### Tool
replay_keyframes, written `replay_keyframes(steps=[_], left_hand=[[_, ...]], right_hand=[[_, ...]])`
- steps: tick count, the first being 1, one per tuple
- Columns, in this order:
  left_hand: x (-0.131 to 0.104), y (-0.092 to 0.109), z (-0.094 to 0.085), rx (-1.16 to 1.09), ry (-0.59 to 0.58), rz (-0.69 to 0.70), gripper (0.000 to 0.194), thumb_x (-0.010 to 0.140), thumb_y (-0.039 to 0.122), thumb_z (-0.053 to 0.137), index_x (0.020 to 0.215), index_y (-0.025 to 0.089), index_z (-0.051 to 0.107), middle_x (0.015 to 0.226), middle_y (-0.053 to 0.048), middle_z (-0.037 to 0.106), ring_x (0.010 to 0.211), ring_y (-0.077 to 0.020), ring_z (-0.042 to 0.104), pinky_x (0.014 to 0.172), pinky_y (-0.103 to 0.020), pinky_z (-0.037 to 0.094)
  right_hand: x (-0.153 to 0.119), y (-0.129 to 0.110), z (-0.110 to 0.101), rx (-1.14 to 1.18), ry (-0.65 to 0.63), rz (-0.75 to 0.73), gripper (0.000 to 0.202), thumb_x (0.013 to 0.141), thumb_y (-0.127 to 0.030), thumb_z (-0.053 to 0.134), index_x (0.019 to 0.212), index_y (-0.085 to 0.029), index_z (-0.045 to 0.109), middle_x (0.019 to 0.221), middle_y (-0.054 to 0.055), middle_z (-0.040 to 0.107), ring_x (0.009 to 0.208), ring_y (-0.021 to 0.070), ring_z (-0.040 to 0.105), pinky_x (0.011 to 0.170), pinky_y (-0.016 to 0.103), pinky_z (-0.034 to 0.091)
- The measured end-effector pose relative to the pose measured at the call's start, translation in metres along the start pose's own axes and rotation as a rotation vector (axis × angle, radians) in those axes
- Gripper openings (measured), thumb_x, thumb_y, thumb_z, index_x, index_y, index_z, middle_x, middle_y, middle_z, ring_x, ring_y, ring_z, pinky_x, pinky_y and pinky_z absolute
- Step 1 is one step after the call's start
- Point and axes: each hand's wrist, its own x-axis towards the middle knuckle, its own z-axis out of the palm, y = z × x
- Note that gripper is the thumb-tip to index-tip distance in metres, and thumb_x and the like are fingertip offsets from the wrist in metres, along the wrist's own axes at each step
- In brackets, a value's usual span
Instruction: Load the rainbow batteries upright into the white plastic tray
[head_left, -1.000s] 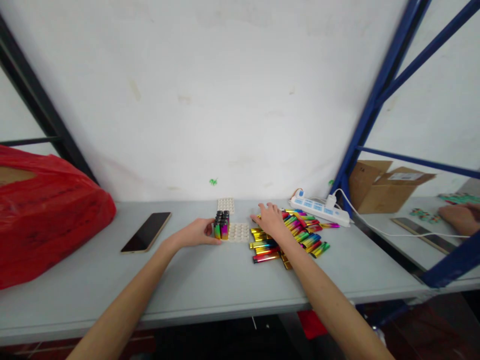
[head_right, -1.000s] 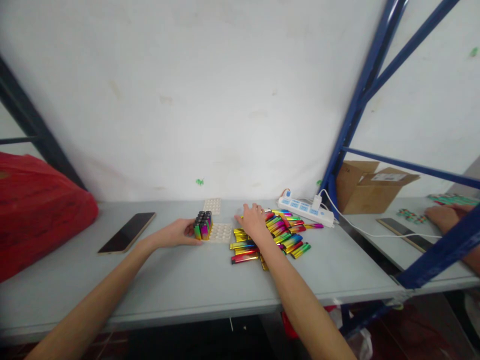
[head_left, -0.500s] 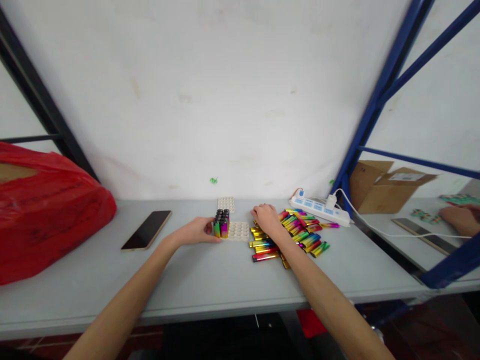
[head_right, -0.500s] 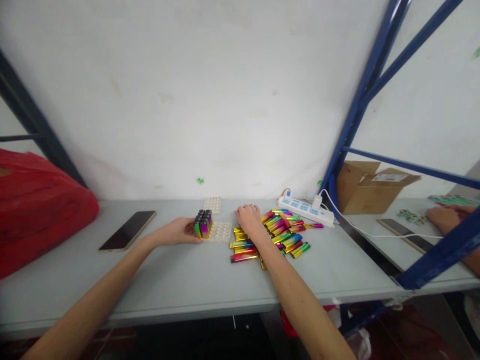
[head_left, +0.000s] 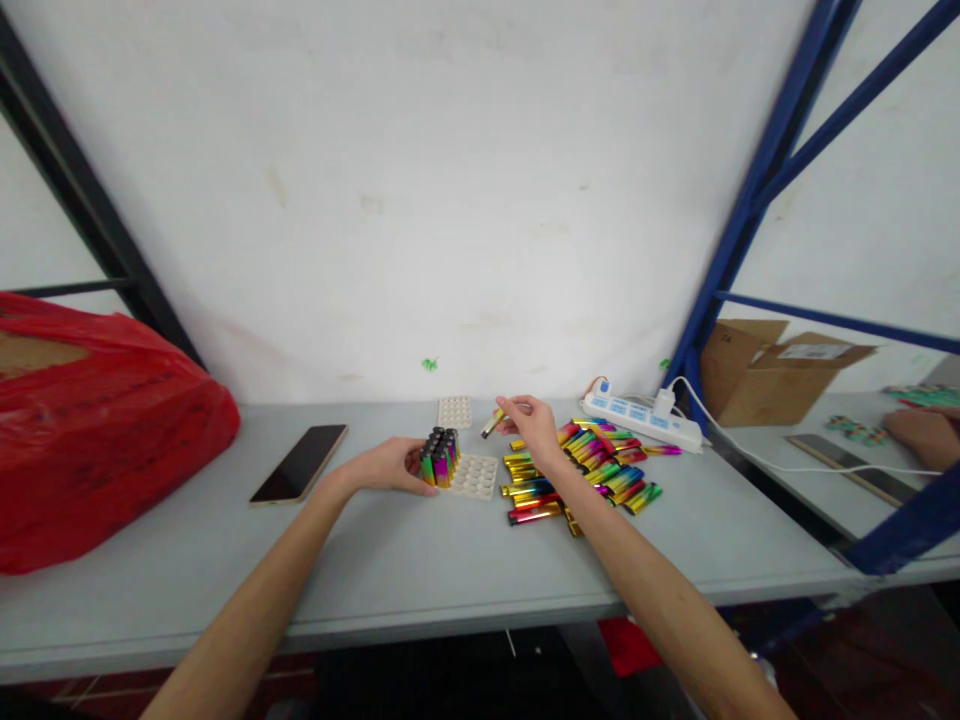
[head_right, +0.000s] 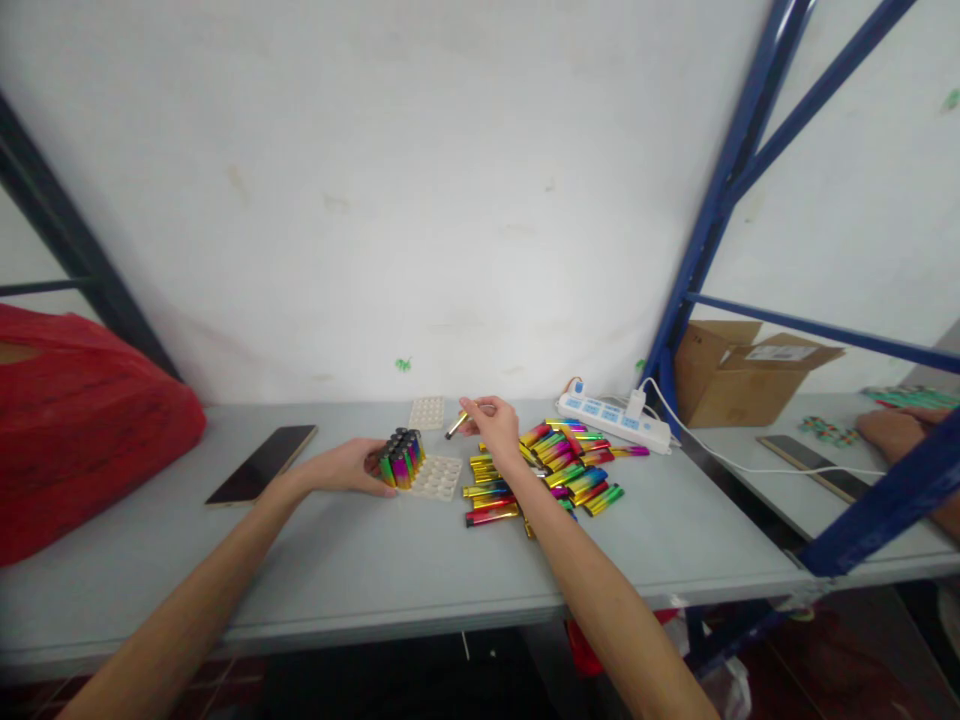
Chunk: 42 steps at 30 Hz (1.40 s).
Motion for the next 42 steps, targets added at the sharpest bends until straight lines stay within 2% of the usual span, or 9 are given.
replay_keyframes(steps=[7,14,17,20,24,28,31,37,42], left_hand=[[0.001,-0.001,0.003,-0.021,0.002,0.018,0.061,0.062,0.062,0.075,0.105,0.019,0.063,0.078,0.002,0.059,0.069,-0.0163,0.050,0.060,-0.024,0.036],[0.002,-0.003,0.004,0.033,0.013,0.026,0.060,0.065,0.060,0.075,0.105,0.017,0.062,0.078,0.002,0.059,0.069,-0.0158,0.052,0.059,-0.024,0.036],[0.002,-0.003,0.004,0.061,0.030,0.022,0.056,0.064,0.058,0.076,0.100,0.017,0.063,0.075,0.002,0.058,0.067,-0.0157,0.052,0.058,-0.024,0.036],[0.002,-0.004,0.004,0.060,0.034,0.025,0.056,0.065,0.059,0.075,0.100,0.017,0.063,0.075,0.002,0.059,0.067,-0.0160,0.052,0.058,-0.024,0.038],[0.004,-0.007,0.005,0.045,0.034,0.040,0.060,0.064,0.061,0.075,0.103,0.018,0.063,0.075,0.002,0.060,0.068,-0.0168,0.054,0.059,-0.024,0.039],[0.005,-0.010,0.006,0.054,0.049,0.030,0.061,0.061,0.061,0.077,0.101,0.017,0.064,0.074,0.001,0.060,0.067,-0.0168,0.053,0.058,-0.025,0.038],[0.005,-0.010,0.006,0.034,0.051,0.029,0.062,0.061,0.061,0.076,0.103,0.017,0.064,0.076,0.001,0.059,0.068,-0.0167,0.053,0.059,-0.025,0.038],[0.003,-0.003,0.005,0.045,0.049,0.012,0.057,0.061,0.058,0.077,0.100,0.018,0.064,0.074,0.002,0.058,0.068,-0.0162,0.052,0.058,-0.024,0.037],[0.002,-0.002,0.004,0.039,0.035,0.021,0.057,0.063,0.058,0.076,0.101,0.018,0.063,0.075,0.002,0.058,0.068,-0.0162,0.052,0.058,-0.024,0.037]], right_hand=[[-0.007,0.005,0.005,0.388,-0.220,0.278,0.031,0.070,-0.014,0.080,0.098,-0.012,0.066,0.092,0.008,0.076,0.089,0.0188,0.074,0.095,0.032,0.056],[-0.012,0.001,0.008,0.305,-0.297,0.294,0.037,0.076,-0.018,0.074,0.111,-0.017,0.063,0.100,0.006,0.074,0.084,0.0169,0.071,0.080,0.033,0.060],[-0.014,-0.001,0.010,0.152,-0.348,0.246,0.026,0.079,-0.027,0.073,0.102,-0.018,0.064,0.088,0.001,0.068,0.070,0.0125,0.066,0.062,0.024,0.055],[-0.016,0.000,0.012,0.062,-0.383,0.176,0.028,0.085,-0.040,0.066,0.104,-0.020,0.061,0.075,-0.004,0.058,0.051,0.0067,0.051,0.046,0.018,0.039],[-0.018,0.004,0.014,-0.178,-0.386,0.063,0.036,0.092,-0.057,0.050,0.097,-0.022,0.058,0.058,-0.009,0.041,0.043,0.0067,0.031,0.044,0.020,0.025],[-0.020,0.008,0.018,-0.531,-0.260,-0.242,0.049,0.091,-0.059,0.048,0.064,-0.018,0.052,0.054,-0.006,0.041,0.053,0.0093,0.038,0.053,0.023,0.027],[-0.022,0.010,0.021,-0.676,-0.191,-0.326,0.050,0.088,-0.052,0.052,0.053,-0.019,0.042,0.051,-0.006,0.033,0.054,0.0092,0.034,0.054,0.025,0.022],[-0.024,0.010,0.024,-0.800,-0.150,-0.310,0.035,0.084,-0.030,0.053,0.053,-0.019,0.039,0.050,-0.006,0.033,0.054,0.0095,0.035,0.055,0.026,0.020],[-0.025,0.007,0.023,-0.765,-0.225,-0.355,0.036,0.095,-0.042,0.047,0.066,-0.019,0.048,0.059,-0.005,0.047,0.060,0.0111,0.044,0.059,0.024,0.027]])
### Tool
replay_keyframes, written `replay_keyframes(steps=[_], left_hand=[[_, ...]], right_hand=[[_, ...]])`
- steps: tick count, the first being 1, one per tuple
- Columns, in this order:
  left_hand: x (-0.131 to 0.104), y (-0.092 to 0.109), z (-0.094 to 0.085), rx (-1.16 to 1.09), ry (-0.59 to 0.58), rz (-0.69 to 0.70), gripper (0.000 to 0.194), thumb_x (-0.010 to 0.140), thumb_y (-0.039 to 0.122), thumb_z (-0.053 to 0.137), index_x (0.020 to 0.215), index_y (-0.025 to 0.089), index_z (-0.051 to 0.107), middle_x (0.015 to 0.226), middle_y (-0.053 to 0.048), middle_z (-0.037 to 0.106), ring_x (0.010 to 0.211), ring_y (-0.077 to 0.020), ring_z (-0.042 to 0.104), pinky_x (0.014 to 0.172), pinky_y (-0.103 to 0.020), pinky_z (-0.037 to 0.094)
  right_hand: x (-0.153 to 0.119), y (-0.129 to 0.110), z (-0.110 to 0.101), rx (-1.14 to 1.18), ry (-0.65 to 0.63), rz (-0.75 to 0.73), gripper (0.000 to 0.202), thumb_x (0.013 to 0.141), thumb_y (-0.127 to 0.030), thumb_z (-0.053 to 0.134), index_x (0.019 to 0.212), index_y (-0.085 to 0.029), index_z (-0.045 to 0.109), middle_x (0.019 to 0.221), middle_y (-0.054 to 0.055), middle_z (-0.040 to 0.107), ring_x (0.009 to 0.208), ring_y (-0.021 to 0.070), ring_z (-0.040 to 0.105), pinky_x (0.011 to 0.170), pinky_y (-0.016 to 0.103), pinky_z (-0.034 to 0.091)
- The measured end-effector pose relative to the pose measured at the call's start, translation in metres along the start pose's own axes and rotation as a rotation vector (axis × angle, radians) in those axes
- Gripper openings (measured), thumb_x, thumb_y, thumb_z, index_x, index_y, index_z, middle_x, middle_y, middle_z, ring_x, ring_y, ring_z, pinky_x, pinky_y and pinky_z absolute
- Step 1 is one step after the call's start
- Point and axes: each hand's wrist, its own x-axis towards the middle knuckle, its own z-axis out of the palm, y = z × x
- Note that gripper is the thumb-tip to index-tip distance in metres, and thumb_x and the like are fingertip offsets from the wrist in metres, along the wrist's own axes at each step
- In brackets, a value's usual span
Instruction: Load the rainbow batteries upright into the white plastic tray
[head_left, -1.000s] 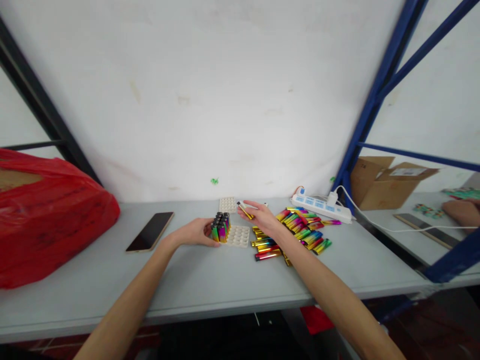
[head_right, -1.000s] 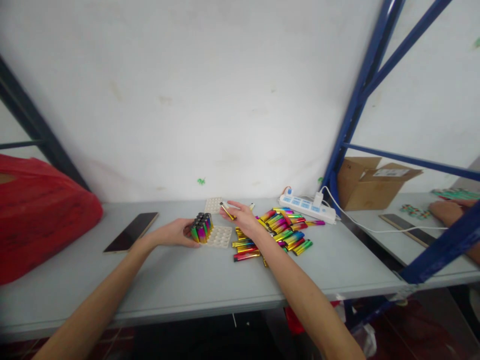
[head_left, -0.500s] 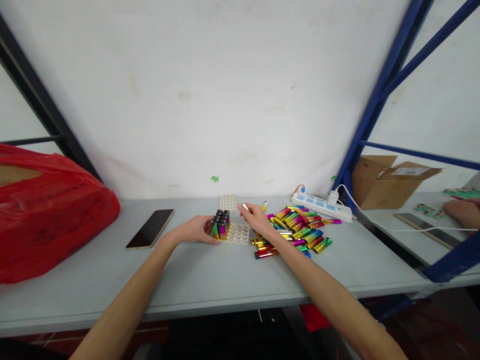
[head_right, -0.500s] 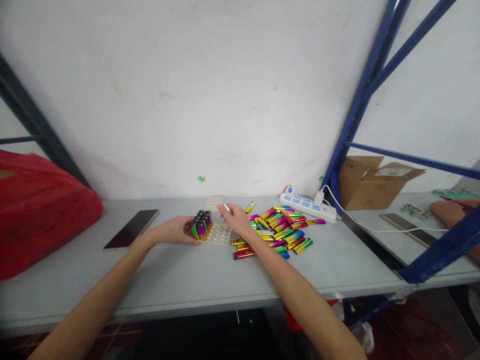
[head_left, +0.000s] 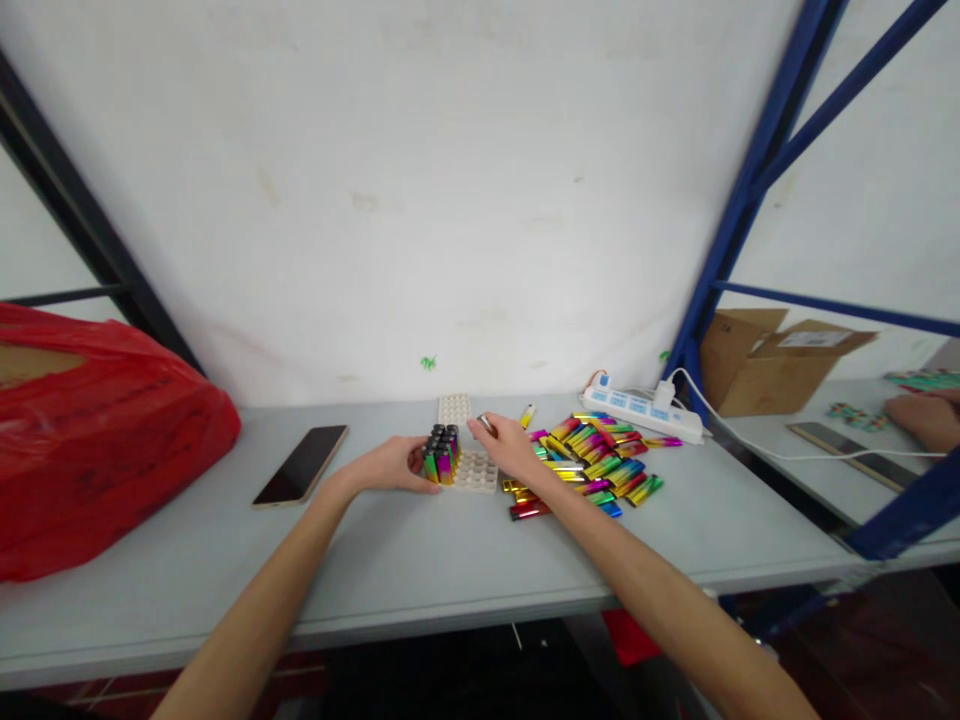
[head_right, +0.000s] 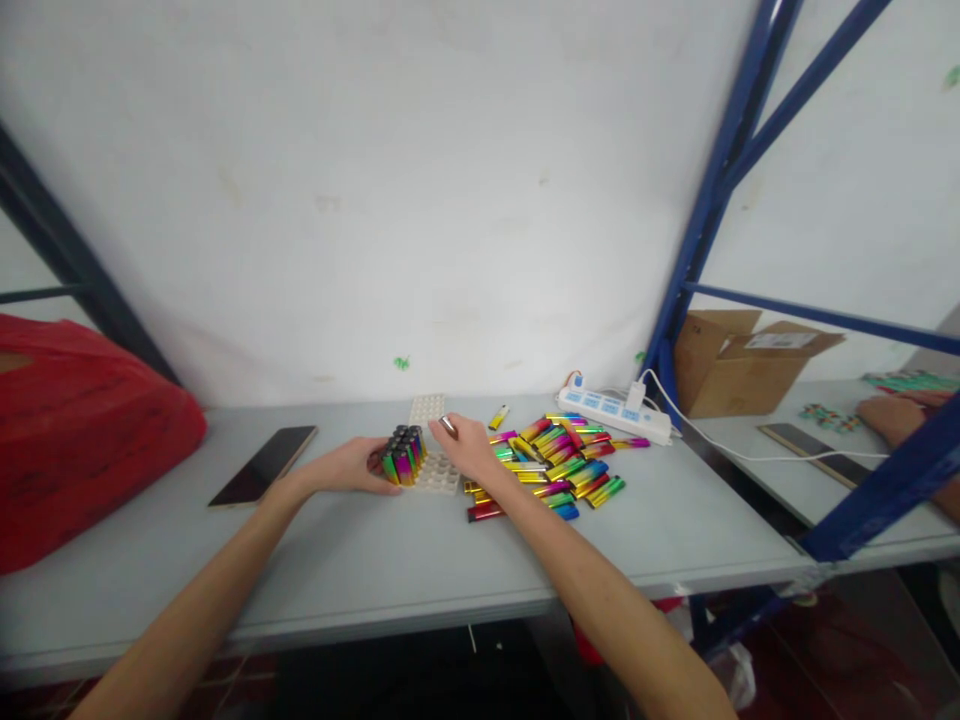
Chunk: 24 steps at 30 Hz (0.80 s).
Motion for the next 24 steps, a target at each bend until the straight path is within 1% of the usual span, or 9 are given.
replay_keyframes(steps=[2,4,7,10,13,16,18,22,24], left_hand=[[0.0005,-0.0010,0.0005,0.002,0.000,-0.001,0.057,0.063,0.059,0.076,0.100,0.018,0.063,0.075,0.002,0.058,0.068,-0.0163,0.052,0.059,-0.024,0.037],[0.0010,-0.0022,0.0011,-0.004,-0.003,-0.002,0.057,0.063,0.059,0.076,0.101,0.018,0.063,0.075,0.002,0.058,0.068,-0.0163,0.052,0.059,-0.024,0.037],[0.0012,-0.0032,0.0017,-0.017,-0.009,0.004,0.059,0.063,0.060,0.075,0.102,0.018,0.063,0.076,0.001,0.058,0.068,-0.0163,0.052,0.058,-0.024,0.037],[0.0012,-0.0034,0.0016,-0.001,0.002,0.009,0.060,0.063,0.062,0.075,0.101,0.017,0.063,0.076,0.001,0.058,0.068,-0.0165,0.052,0.058,-0.024,0.036],[0.0011,-0.0040,0.0014,0.018,0.006,0.000,0.062,0.061,0.063,0.076,0.101,0.018,0.062,0.077,0.001,0.060,0.068,-0.0169,0.053,0.058,-0.025,0.036],[0.0014,-0.0050,0.0015,0.015,0.001,0.005,0.062,0.062,0.063,0.075,0.102,0.018,0.062,0.078,0.000,0.060,0.068,-0.0170,0.053,0.059,-0.025,0.036],[0.0016,-0.0053,0.0015,0.016,0.003,0.002,0.063,0.061,0.063,0.075,0.103,0.018,0.062,0.077,0.000,0.060,0.069,-0.0171,0.053,0.059,-0.025,0.037],[0.0014,-0.0040,0.0008,0.012,-0.001,-0.010,0.062,0.061,0.063,0.075,0.101,0.017,0.062,0.075,0.001,0.059,0.068,-0.0170,0.053,0.058,-0.025,0.036],[0.0011,-0.0026,0.0004,0.009,-0.002,-0.004,0.061,0.061,0.063,0.076,0.100,0.018,0.062,0.075,0.001,0.058,0.068,-0.0167,0.052,0.058,-0.024,0.036]], right_hand=[[-0.0007,-0.0003,-0.0016,0.061,-0.044,-0.030,0.035,0.098,-0.044,0.042,0.076,-0.019,0.052,0.065,-0.004,0.054,0.062,0.0115,0.049,0.062,0.023,0.031],[-0.0013,0.0002,-0.0027,0.115,-0.087,-0.033,0.033,0.100,-0.043,0.039,0.082,-0.020,0.052,0.068,-0.003,0.057,0.061,0.0113,0.051,0.063,0.023,0.034],[-0.0020,0.0010,-0.0033,0.146,-0.117,-0.012,0.033,0.102,-0.044,0.036,0.083,-0.021,0.050,0.067,-0.004,0.056,0.061,0.0118,0.052,0.063,0.023,0.035],[-0.0029,-0.0003,-0.0024,0.130,-0.089,-0.020,0.034,0.101,-0.047,0.036,0.083,-0.022,0.049,0.068,-0.004,0.054,0.065,0.0127,0.051,0.063,0.023,0.033],[-0.0037,-0.0041,-0.0009,0.092,-0.030,-0.032,0.041,0.098,-0.053,0.039,0.073,-0.021,0.047,0.064,-0.005,0.047,0.063,0.0121,0.044,0.060,0.024,0.029],[-0.0039,-0.0071,0.0008,0.051,0.030,0.001,0.053,0.093,-0.058,0.044,0.057,-0.020,0.037,0.055,-0.005,0.031,0.056,0.0102,0.032,0.056,0.026,0.021],[-0.0037,-0.0071,0.0020,0.042,0.067,0.044,0.054,0.091,-0.056,0.047,0.052,-0.021,0.032,0.053,-0.005,0.025,0.054,0.0094,0.027,0.054,0.027,0.018],[-0.0029,-0.0041,0.0036,0.068,0.068,0.069,0.046,0.088,-0.042,0.048,0.050,-0.021,0.032,0.051,-0.005,0.027,0.052,0.0093,0.030,0.054,0.026,0.019],[-0.0026,-0.0035,0.0033,0.078,0.055,0.058,0.045,0.089,-0.041,0.047,0.051,-0.021,0.033,0.051,-0.005,0.029,0.053,0.0096,0.032,0.054,0.026,0.020]])
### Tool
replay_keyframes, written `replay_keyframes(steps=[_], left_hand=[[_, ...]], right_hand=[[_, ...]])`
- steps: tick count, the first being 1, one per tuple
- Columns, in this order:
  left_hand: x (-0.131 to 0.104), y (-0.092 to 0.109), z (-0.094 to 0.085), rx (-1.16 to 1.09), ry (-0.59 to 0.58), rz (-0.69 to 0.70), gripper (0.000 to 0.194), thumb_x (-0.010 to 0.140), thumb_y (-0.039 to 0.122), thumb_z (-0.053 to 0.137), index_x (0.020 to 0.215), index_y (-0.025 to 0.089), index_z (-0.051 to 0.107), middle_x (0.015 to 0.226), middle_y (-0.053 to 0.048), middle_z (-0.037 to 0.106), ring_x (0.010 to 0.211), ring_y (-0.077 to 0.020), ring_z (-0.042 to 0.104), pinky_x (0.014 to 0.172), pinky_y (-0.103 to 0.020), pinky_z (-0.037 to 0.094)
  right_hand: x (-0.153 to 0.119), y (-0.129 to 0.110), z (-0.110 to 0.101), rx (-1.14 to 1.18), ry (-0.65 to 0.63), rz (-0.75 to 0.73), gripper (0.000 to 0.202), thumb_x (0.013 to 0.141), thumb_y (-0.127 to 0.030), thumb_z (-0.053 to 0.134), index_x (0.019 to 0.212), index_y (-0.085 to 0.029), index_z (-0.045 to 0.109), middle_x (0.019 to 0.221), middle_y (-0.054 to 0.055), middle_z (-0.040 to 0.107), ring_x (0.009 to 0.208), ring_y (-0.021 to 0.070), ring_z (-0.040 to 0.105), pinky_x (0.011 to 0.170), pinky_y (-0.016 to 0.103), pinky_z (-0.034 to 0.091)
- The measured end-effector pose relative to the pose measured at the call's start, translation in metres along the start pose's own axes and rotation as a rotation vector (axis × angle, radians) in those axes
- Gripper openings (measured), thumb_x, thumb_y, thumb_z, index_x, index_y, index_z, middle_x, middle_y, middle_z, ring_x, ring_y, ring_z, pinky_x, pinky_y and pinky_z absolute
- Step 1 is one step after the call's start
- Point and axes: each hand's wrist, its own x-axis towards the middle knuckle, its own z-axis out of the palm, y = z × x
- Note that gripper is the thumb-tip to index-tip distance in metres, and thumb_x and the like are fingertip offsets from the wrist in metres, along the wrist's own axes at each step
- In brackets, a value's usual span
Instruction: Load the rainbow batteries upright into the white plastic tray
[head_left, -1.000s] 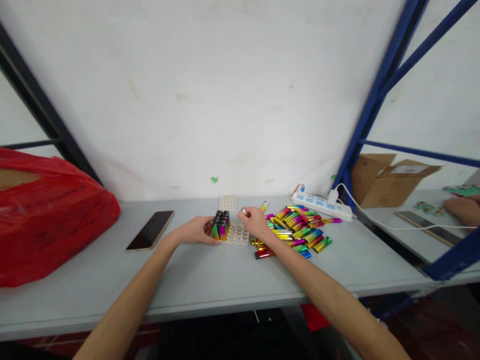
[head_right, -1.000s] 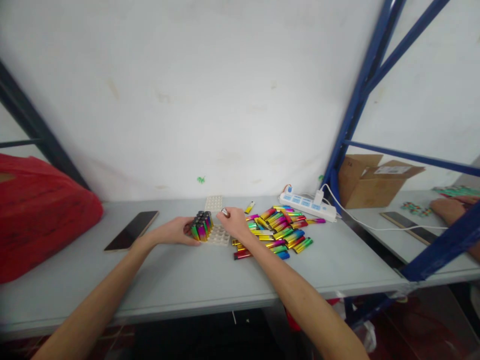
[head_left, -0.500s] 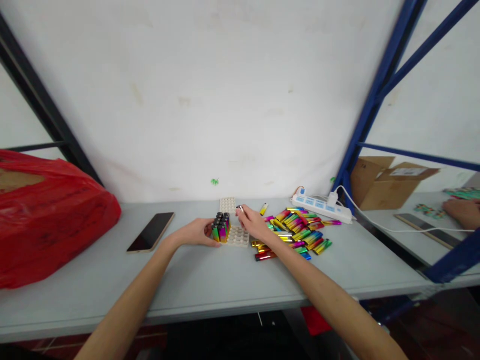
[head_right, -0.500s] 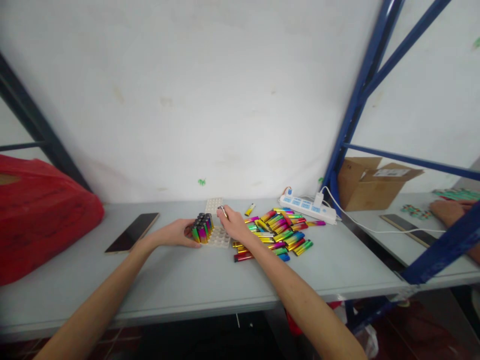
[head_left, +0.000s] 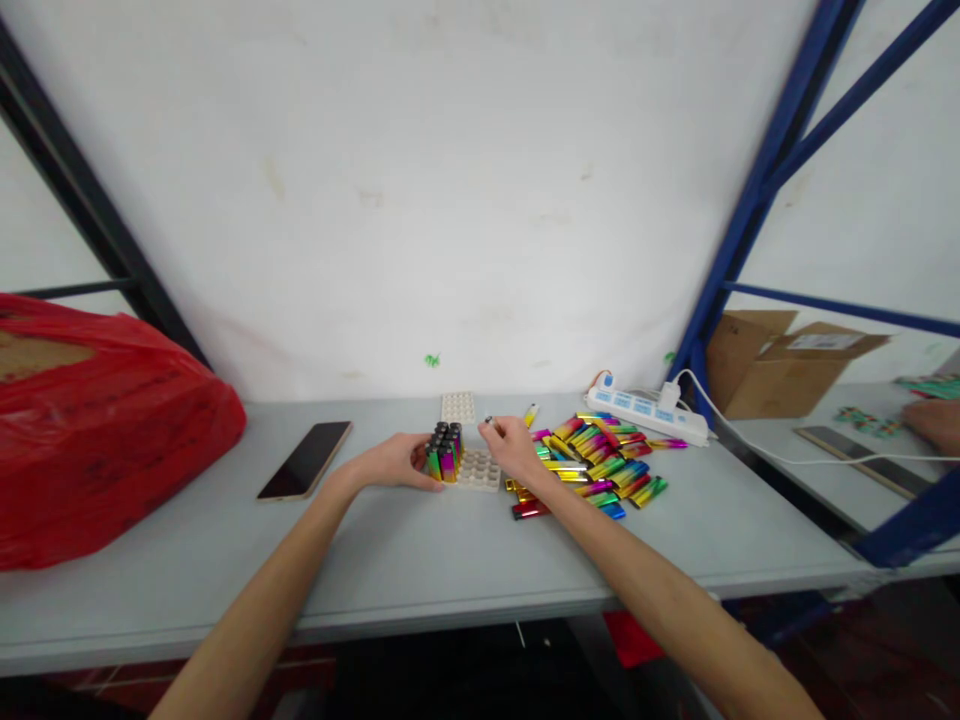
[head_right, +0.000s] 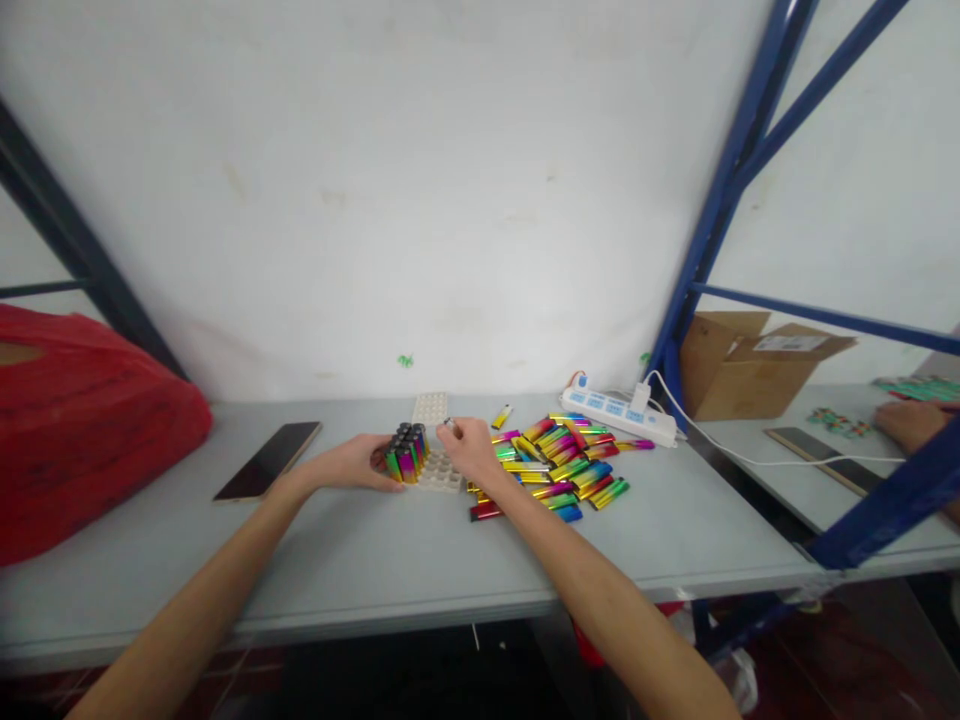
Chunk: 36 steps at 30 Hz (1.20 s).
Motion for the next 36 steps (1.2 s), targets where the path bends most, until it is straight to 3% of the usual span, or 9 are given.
replay_keyframes(steps=[5,8,11,18,25,32,36], left_hand=[[-0.001,0.002,0.000,-0.028,0.004,0.003,0.060,0.062,0.061,0.075,0.101,0.018,0.063,0.075,0.001,0.057,0.068,-0.0165,0.051,0.059,-0.025,0.037],[-0.001,0.002,0.000,-0.037,0.002,0.000,0.060,0.061,0.061,0.075,0.101,0.018,0.064,0.075,0.001,0.058,0.068,-0.0164,0.051,0.059,-0.025,0.036],[-0.001,0.002,0.000,-0.019,0.003,-0.008,0.060,0.061,0.060,0.076,0.102,0.018,0.063,0.076,0.001,0.058,0.068,-0.0163,0.051,0.058,-0.024,0.035],[-0.001,0.001,0.000,-0.013,-0.008,-0.015,0.063,0.061,0.062,0.075,0.104,0.018,0.063,0.076,0.001,0.059,0.068,-0.0170,0.053,0.059,-0.024,0.035],[0.001,0.000,0.001,0.022,0.004,-0.006,0.063,0.061,0.064,0.075,0.103,0.019,0.063,0.077,0.001,0.059,0.069,-0.0172,0.053,0.059,-0.024,0.034],[0.000,0.002,-0.001,0.012,-0.011,-0.006,0.065,0.061,0.065,0.075,0.106,0.019,0.063,0.075,0.001,0.057,0.069,-0.0173,0.051,0.059,-0.025,0.035],[-0.001,0.002,-0.002,-0.008,-0.019,-0.002,0.065,0.062,0.065,0.074,0.106,0.019,0.063,0.075,0.002,0.057,0.069,-0.0175,0.052,0.060,-0.025,0.037]], right_hand=[[0.001,-0.001,-0.003,0.015,-0.041,-0.069,0.042,0.098,-0.048,0.040,0.067,-0.020,0.045,0.060,-0.005,0.044,0.060,0.0117,0.043,0.059,0.025,0.029],[0.002,0.002,-0.004,-0.051,-0.095,-0.128,0.033,0.102,-0.041,0.037,0.080,-0.020,0.049,0.073,-0.001,0.055,0.073,0.0145,0.051,0.069,0.026,0.036],[0.003,0.006,-0.006,-0.184,-0.109,-0.216,0.034,0.103,-0.039,0.038,0.080,-0.020,0.053,0.084,0.005,0.059,0.086,0.0175,0.053,0.081,0.029,0.039],[0.006,0.010,-0.010,-0.205,-0.108,-0.190,0.038,0.105,-0.042,0.037,0.082,-0.019,0.056,0.075,0.003,0.061,0.074,0.0163,0.056,0.074,0.027,0.038],[0.006,0.020,-0.001,-0.372,-0.396,-0.299,0.010,0.097,-0.024,0.057,0.092,-0.015,0.061,0.088,0.006,0.064,0.081,0.0168,0.056,0.076,0.027,0.039],[0.008,0.021,-0.008,-0.385,-0.427,-0.304,0.018,0.095,-0.030,0.061,0.091,-0.014,0.067,0.088,0.006,0.061,0.084,0.0167,0.056,0.081,0.027,0.040],[0.014,0.024,-0.024,-0.396,-0.366,-0.324,0.035,0.105,-0.034,0.040,0.099,-0.015,0.068,0.091,0.008,0.064,0.090,0.0173,0.057,0.088,0.029,0.040]])
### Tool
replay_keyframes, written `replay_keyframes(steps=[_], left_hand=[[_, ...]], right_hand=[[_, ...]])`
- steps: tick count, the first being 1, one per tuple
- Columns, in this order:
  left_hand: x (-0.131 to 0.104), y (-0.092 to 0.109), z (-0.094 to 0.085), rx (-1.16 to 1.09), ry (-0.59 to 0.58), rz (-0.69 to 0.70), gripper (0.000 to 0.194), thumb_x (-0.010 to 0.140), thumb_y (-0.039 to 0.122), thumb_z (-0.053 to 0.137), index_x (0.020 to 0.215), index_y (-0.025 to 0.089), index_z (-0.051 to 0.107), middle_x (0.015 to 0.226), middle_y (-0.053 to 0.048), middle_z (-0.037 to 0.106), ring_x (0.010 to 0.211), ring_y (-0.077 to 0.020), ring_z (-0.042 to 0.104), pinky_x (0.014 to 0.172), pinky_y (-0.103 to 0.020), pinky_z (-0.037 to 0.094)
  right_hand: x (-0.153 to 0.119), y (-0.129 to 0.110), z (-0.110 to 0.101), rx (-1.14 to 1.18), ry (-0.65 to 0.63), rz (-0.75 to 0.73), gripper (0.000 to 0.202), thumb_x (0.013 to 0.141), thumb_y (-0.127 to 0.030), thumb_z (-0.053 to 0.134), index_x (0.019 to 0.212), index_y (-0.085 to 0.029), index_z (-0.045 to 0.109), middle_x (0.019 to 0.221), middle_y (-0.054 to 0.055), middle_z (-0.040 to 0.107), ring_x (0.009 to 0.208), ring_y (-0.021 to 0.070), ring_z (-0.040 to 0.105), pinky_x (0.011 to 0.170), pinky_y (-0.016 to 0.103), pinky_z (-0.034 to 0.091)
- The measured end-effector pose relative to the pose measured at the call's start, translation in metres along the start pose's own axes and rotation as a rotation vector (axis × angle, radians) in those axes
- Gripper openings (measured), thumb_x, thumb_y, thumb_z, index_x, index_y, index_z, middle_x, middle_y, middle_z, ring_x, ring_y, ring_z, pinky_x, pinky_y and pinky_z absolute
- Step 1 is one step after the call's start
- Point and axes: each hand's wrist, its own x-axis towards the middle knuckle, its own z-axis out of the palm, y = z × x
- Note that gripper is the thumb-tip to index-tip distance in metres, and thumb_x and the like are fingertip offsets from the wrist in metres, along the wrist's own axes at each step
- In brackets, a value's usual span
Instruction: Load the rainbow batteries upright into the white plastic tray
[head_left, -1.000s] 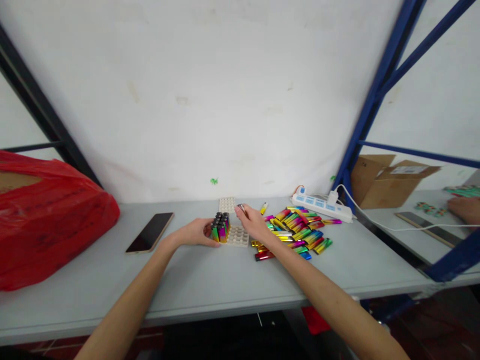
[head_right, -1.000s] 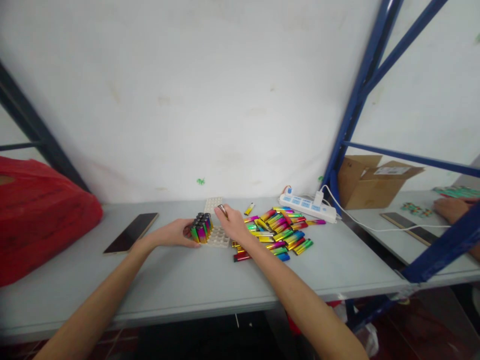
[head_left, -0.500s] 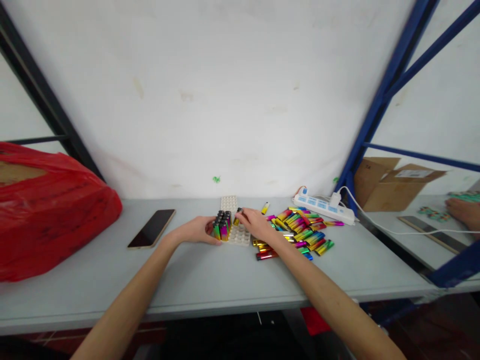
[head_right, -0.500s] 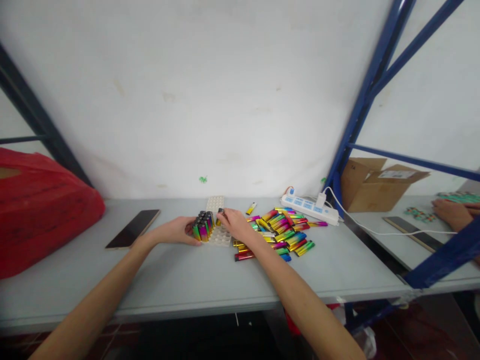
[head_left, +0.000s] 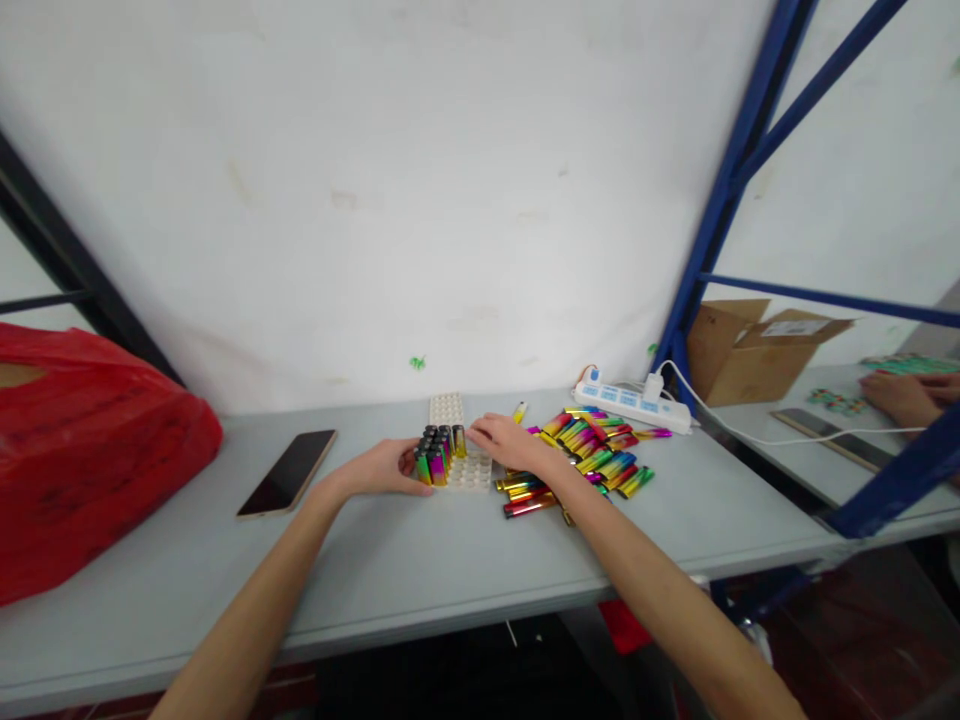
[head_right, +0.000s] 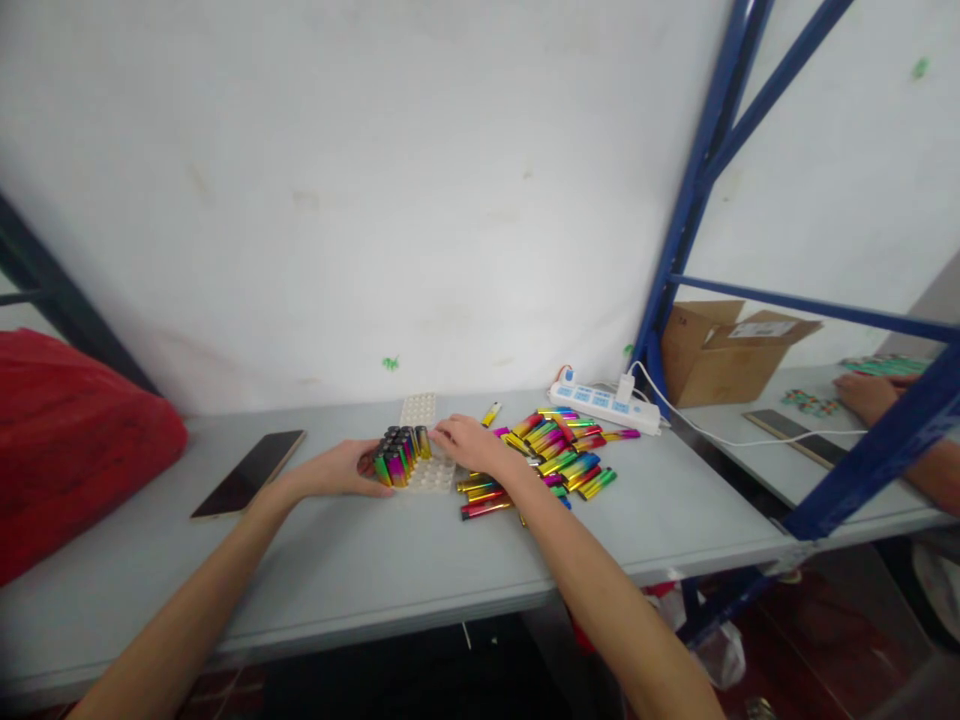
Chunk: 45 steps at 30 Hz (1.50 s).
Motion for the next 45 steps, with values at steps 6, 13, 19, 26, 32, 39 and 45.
replay_keyframes(steps=[6,13,19,26,32,39,45], left_hand=[[0.001,-0.002,0.000,0.015,-0.015,-0.011,0.065,0.063,0.066,0.075,0.106,0.019,0.063,0.075,0.002,0.057,0.070,-0.0183,0.053,0.060,-0.025,0.038],[0.000,0.000,-0.001,0.026,-0.018,-0.012,0.064,0.064,0.065,0.075,0.105,0.018,0.062,0.077,0.001,0.058,0.071,-0.0183,0.053,0.061,-0.025,0.039],[0.001,-0.001,0.000,0.032,-0.011,-0.025,0.063,0.062,0.066,0.075,0.101,0.018,0.061,0.076,0.002,0.057,0.071,-0.0184,0.053,0.060,-0.025,0.039],[0.001,-0.002,0.000,0.028,-0.007,-0.025,0.062,0.063,0.065,0.075,0.101,0.018,0.062,0.076,0.002,0.058,0.070,-0.0178,0.053,0.059,-0.025,0.038],[0.002,-0.004,0.001,-0.003,-0.012,-0.010,0.063,0.063,0.063,0.076,0.105,0.018,0.062,0.075,0.002,0.056,0.070,-0.0169,0.052,0.059,-0.024,0.037],[-0.001,0.001,0.001,-0.015,-0.013,0.002,0.060,0.064,0.060,0.076,0.104,0.018,0.062,0.075,0.003,0.053,0.069,-0.0152,0.048,0.060,-0.023,0.034],[0.000,-0.001,0.001,-0.004,-0.006,-0.008,0.060,0.064,0.062,0.076,0.103,0.018,0.062,0.075,0.002,0.055,0.069,-0.0163,0.050,0.059,-0.024,0.035]], right_hand=[[-0.013,0.034,-0.005,-0.262,0.083,0.406,0.033,0.101,-0.026,0.041,0.123,-0.014,0.062,0.127,0.020,0.056,0.116,0.0279,0.052,0.097,0.041,0.040],[-0.010,0.044,-0.004,-0.238,-0.040,0.414,0.025,0.098,-0.021,0.046,0.100,-0.011,0.068,0.108,0.018,0.064,0.103,0.0240,0.061,0.092,0.033,0.042],[-0.005,0.042,0.000,-0.113,0.035,0.477,0.032,0.085,-0.007,0.059,0.116,-0.013,0.060,0.104,0.012,0.067,0.097,0.0207,0.061,0.086,0.029,0.043],[-0.002,0.041,-0.001,0.160,0.185,0.354,0.040,0.080,-0.003,0.060,0.119,-0.015,0.060,0.103,0.008,0.068,0.094,0.0180,0.062,0.091,0.032,0.047],[0.006,0.025,-0.002,0.859,0.296,0.486,0.023,0.084,-0.032,0.062,0.102,-0.023,0.051,0.085,-0.002,0.061,0.060,0.0094,0.055,0.049,0.018,0.044],[0.006,-0.005,-0.005,0.980,0.283,0.356,0.043,0.088,-0.065,0.048,0.086,-0.022,0.050,0.053,-0.010,0.037,0.041,0.0069,0.029,0.041,0.018,0.022],[0.005,-0.010,0.001,0.534,0.411,0.281,0.050,0.088,-0.055,0.050,0.054,-0.020,0.040,0.051,-0.006,0.033,0.053,0.0092,0.034,0.053,0.024,0.025]])
